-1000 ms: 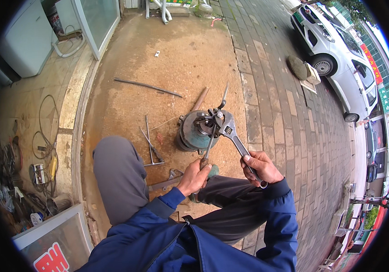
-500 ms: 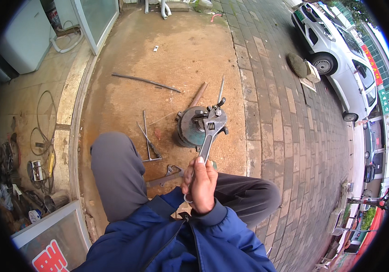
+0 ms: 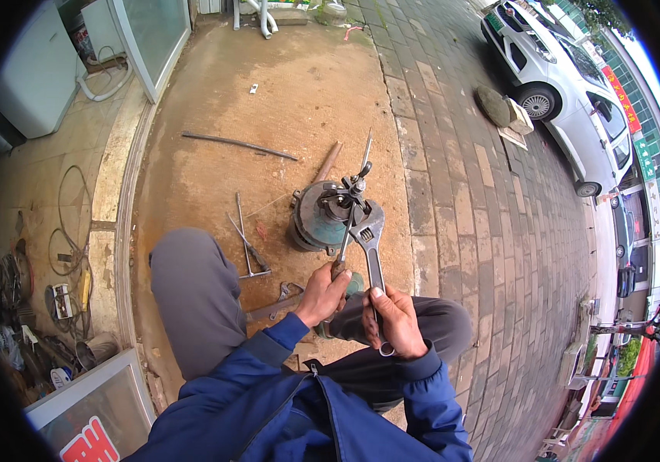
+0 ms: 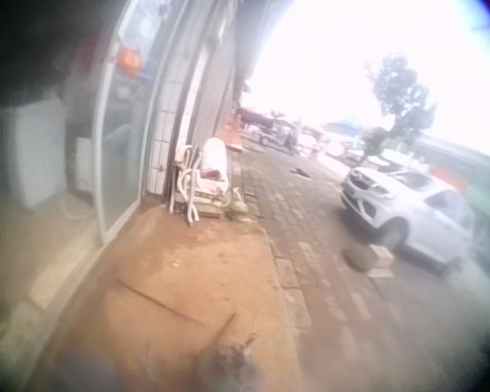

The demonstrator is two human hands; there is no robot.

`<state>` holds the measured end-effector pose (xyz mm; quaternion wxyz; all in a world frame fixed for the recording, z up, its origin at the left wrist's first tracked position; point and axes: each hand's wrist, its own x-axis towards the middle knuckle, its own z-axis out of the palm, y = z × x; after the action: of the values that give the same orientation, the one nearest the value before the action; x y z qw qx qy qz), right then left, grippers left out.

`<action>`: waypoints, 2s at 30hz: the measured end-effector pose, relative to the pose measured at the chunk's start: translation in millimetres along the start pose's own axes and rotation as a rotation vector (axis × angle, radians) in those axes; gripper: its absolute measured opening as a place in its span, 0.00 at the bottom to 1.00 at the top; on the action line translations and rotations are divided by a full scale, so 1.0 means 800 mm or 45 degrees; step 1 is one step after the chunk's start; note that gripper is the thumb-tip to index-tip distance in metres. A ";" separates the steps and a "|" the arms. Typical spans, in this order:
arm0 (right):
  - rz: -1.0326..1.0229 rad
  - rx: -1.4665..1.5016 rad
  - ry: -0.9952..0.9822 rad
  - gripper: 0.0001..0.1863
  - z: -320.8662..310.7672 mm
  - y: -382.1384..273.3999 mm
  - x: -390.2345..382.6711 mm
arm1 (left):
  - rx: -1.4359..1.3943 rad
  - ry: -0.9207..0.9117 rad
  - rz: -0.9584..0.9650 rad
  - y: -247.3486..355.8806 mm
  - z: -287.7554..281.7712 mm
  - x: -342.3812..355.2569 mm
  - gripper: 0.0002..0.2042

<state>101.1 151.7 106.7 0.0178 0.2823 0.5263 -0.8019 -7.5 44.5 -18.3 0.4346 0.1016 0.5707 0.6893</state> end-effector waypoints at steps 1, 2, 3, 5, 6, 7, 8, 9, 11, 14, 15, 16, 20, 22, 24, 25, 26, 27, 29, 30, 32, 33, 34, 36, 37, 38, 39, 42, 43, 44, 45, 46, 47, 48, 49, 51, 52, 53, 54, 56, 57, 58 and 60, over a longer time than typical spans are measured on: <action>0.052 -0.027 -0.027 0.16 -0.012 -0.015 0.000 | -0.002 -0.016 -0.005 0.003 -0.002 0.000 0.12; 0.104 -0.053 -0.069 0.17 -0.021 -0.029 0.004 | 0.013 -0.002 -0.021 0.002 -0.006 0.000 0.12; 0.107 -0.131 -0.096 0.17 -0.033 -0.036 0.009 | 0.025 0.002 -0.038 0.002 -0.006 0.000 0.12; 0.163 -0.169 -0.116 0.17 -0.044 -0.054 0.017 | 0.032 0.007 -0.059 0.005 -0.006 0.001 0.12; 0.182 -0.188 -0.136 0.17 -0.049 -0.060 0.022 | 0.027 0.007 -0.063 0.008 -0.005 0.000 0.12; 0.170 -0.251 -0.135 0.17 -0.060 -0.060 0.028 | 0.022 0.007 -0.067 0.010 -0.004 0.000 0.12; 0.187 -0.249 -0.136 0.17 -0.064 -0.065 0.031 | 0.041 0.005 -0.055 0.009 -0.005 0.001 0.12; 0.204 -0.248 -0.136 0.17 -0.066 -0.071 0.035 | 0.060 0.002 -0.044 0.006 -0.006 0.001 0.11; 0.235 -0.237 -0.138 0.17 -0.077 -0.082 0.046 | 0.070 -0.003 -0.033 0.004 -0.008 0.002 0.11; 0.322 -0.280 -0.202 0.17 -0.086 -0.112 0.063 | 0.045 -0.007 -0.041 0.005 -0.008 0.002 0.11; 0.313 -0.269 -0.266 0.17 -0.094 -0.113 0.072 | 0.044 0.000 -0.050 0.006 -0.008 0.002 0.11; 0.313 -0.292 -0.241 0.17 -0.092 -0.113 0.071 | 0.041 0.007 -0.059 0.007 -0.008 0.001 0.11; 0.272 -0.345 -0.128 0.16 -0.069 -0.099 0.056 | 0.066 0.002 -0.050 0.010 -0.002 0.001 0.10; 0.226 -0.343 -0.170 0.16 -0.063 -0.078 0.051 | 0.050 0.014 -0.055 0.014 -0.002 -0.002 0.10; 0.182 -0.257 -0.168 0.16 -0.040 -0.064 0.047 | 0.026 0.025 -0.053 0.011 -0.007 -0.003 0.11; 0.183 -0.140 -0.094 0.16 -0.023 -0.053 0.045 | 0.017 0.032 -0.051 0.007 -0.010 -0.003 0.11; 0.181 -0.027 -0.023 0.16 -0.001 -0.039 0.044 | 0.160 0.098 0.150 -0.003 -0.011 0.002 0.12; 0.089 0.119 0.082 0.15 0.032 -0.019 0.039 | 0.294 0.155 0.357 -0.017 -0.005 0.012 0.12; -0.131 0.290 0.325 0.15 0.106 0.031 0.051 | 0.406 0.224 0.358 -0.026 0.013 0.007 0.16; -0.183 0.342 0.377 0.15 0.135 0.044 0.062 | 0.392 0.277 0.156 -0.016 0.017 -0.006 0.20; -0.235 0.479 0.407 0.15 0.164 0.054 0.078 | 1.570 0.682 -0.103 0.030 0.034 -0.014 0.33; -0.222 0.577 0.361 0.15 0.172 0.051 0.084 | 1.652 0.782 -0.060 0.025 0.034 -0.015 0.33; -0.215 0.518 0.362 0.15 0.175 0.053 0.084 | 1.732 0.882 -0.016 0.013 0.032 -0.015 0.33; -0.207 0.418 0.345 0.15 0.161 0.053 0.075 | 1.230 0.702 0.010 0.017 0.032 -0.014 0.28; -0.210 0.408 0.328 0.15 0.149 0.049 0.066 | 0.684 0.417 -0.017 0.036 0.013 -0.022 0.22; -0.215 0.396 0.325 0.14 0.136 0.046 0.056 | 0.138 0.124 -0.056 0.051 -0.007 -0.032 0.17; -0.204 0.350 0.338 0.15 0.119 0.043 0.041 | 0.173 0.062 0.021 0.027 -0.004 -0.014 0.16; -0.114 0.159 0.238 0.15 0.075 0.028 0.002 | 0.265 0.057 0.206 -0.001 -0.005 0.009 0.12; -0.087 0.109 0.183 0.15 0.058 0.018 -0.004 | 0.068 -0.053 -0.064 0.012 -0.006 0.000 0.12; -0.025 0.021 0.150 0.16 0.036 0.008 -0.010 | 0.026 -0.040 0.003 0.008 -0.004 -0.001 0.12; 0.029 0.003 0.104 0.16 0.016 -0.006 -0.012 | 0.005 -0.042 -0.008 0.008 -0.004 -0.002 0.12; 0.076 -0.012 0.058 0.17 -0.001 -0.020 -0.011 | -0.011 -0.048 -0.016 0.009 -0.005 -0.002 0.12; 0.118 -0.039 0.009 0.17 -0.016 -0.033 -0.006 | 0.003 -0.037 -0.021 0.010 -0.008 -0.001 0.12; 0.159 -0.068 -0.034 0.17 -0.029 -0.046 -0.003 | 0.014 -0.032 -0.027 0.011 -0.008 -0.002 0.12; 0.183 -0.063 -0.057 0.17 -0.039 -0.056 0.003 | 0.025 -0.025 -0.032 0.012 -0.009 -0.002 0.12; 0.219 -0.109 -0.091 0.17 -0.057 -0.070 0.015 | 0.049 -0.039 -0.021 0.011 -0.008 0.000 0.12; 0.240 -0.129 -0.113 0.17 -0.063 -0.077 0.022 | 0.061 -0.043 -0.016 0.011 -0.009 0.000 0.12; 0.242 -0.148 -0.121 0.18 -0.068 -0.080 0.028 | 0.077 -0.032 -0.017 0.010 -0.009 0.000 0.12; 0.257 -0.169 -0.133 0.18 -0.070 -0.086 0.033 | 0.092 -0.022 -0.017 0.010 -0.009 0.000 0.12; 0.251 -0.216 -0.177 0.17 -0.081 -0.096 0.046 | 0.117 -0.012 -0.018 0.012 -0.010 -0.001 0.12; 0.259 -0.206 -0.210 0.17 -0.083 -0.101 0.052 | 0.127 -0.013 -0.020 0.015 -0.011 -0.002 0.12; 0.298 -0.228 -0.219 0.17 -0.086 -0.107 0.058 | 0.137 -0.015 -0.022 0.016 -0.011 -0.003 0.12; 0.308 -0.296 -0.270 0.17 -0.088 -0.119 0.067 | 0.144 -0.017 -0.029 0.014 -0.012 -0.001 0.12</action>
<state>55.1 268.5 140.6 0.2018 0.2533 0.5729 -0.7529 -18.4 37.6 -11.1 0.4398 0.1242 0.6068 0.6503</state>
